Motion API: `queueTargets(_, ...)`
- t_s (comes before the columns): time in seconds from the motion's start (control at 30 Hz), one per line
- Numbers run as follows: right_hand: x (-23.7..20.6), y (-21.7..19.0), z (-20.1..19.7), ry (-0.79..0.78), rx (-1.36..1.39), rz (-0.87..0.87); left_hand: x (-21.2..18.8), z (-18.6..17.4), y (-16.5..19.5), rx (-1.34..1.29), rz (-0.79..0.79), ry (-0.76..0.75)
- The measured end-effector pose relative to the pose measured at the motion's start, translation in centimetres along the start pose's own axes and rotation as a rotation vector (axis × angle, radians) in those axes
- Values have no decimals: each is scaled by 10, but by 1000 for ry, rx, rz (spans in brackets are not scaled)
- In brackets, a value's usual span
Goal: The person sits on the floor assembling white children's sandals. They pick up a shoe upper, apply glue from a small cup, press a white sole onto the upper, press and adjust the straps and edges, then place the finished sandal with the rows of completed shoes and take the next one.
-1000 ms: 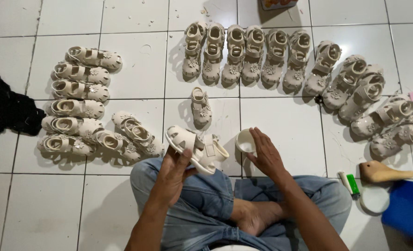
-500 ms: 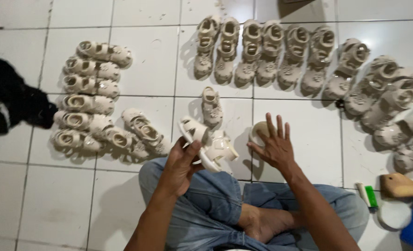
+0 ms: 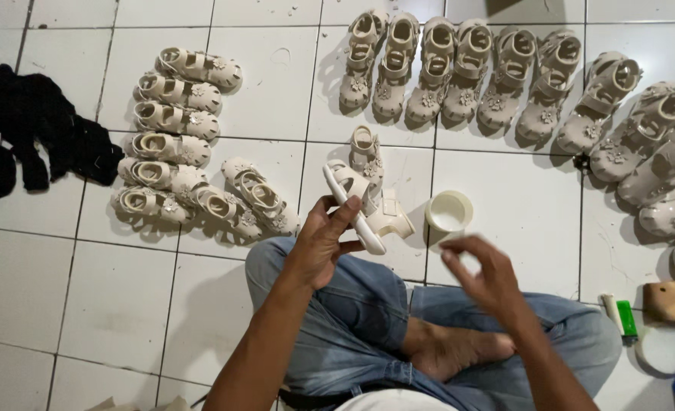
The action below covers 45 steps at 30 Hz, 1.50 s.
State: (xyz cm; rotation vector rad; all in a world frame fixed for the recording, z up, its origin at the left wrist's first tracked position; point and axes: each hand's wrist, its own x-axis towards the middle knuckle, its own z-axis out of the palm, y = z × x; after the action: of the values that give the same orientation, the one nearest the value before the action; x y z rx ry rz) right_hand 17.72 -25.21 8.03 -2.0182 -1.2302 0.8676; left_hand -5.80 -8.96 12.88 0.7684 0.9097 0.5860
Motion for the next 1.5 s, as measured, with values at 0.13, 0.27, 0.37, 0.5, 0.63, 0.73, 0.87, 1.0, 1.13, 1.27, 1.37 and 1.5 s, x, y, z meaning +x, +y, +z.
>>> queueTargets(0.13, -51, -54, 0, 138, -151, -548, -5, 8, -2, 10, -8, -35)
queueTargets(0.27, -48, -78, 9, 166, -401, -698, -12, 14, -3, 55, -17, -31)
queueTargets(0.37, -43, -82, 15, 172, -479, -678, -16, 13, -4, 83, -23, -32)
queueTargets(0.5, -46, -81, 18, 170, -525, -654, -19, 13, -7, 90, -40, -21)
queueTargets(0.63, -49, -80, 18, 163, -534, -649, -19, 12, -11, 97, -28, -33)
queueTargets(0.73, -49, -80, 20, 128, -593, -612, -19, 12, -14, 105, -7, -36)
queueTargets(0.87, -46, -80, 23, 83, -608, -551, -20, 11, -17, 104, 15, -60)
queueTargets(1.0, -41, -81, 27, 71, -617, -524, -21, 11, -19, 99, 23, -77)
queueTargets(1.13, -37, -82, 27, 67, -645, -536, -21, 11, -18, 127, 26, -86)
queueTargets(1.27, -36, -83, 26, 63, -646, -536, -21, 11, -17, 140, 30, -88)
queueTargets(1.37, -36, -84, 27, 77, -653, -545, -22, 10, -18, 153, 24, -95)
queueTargets(1.5, -36, -84, 28, 49, -697, -523, -22, 9, -18, 140, 33, -94)
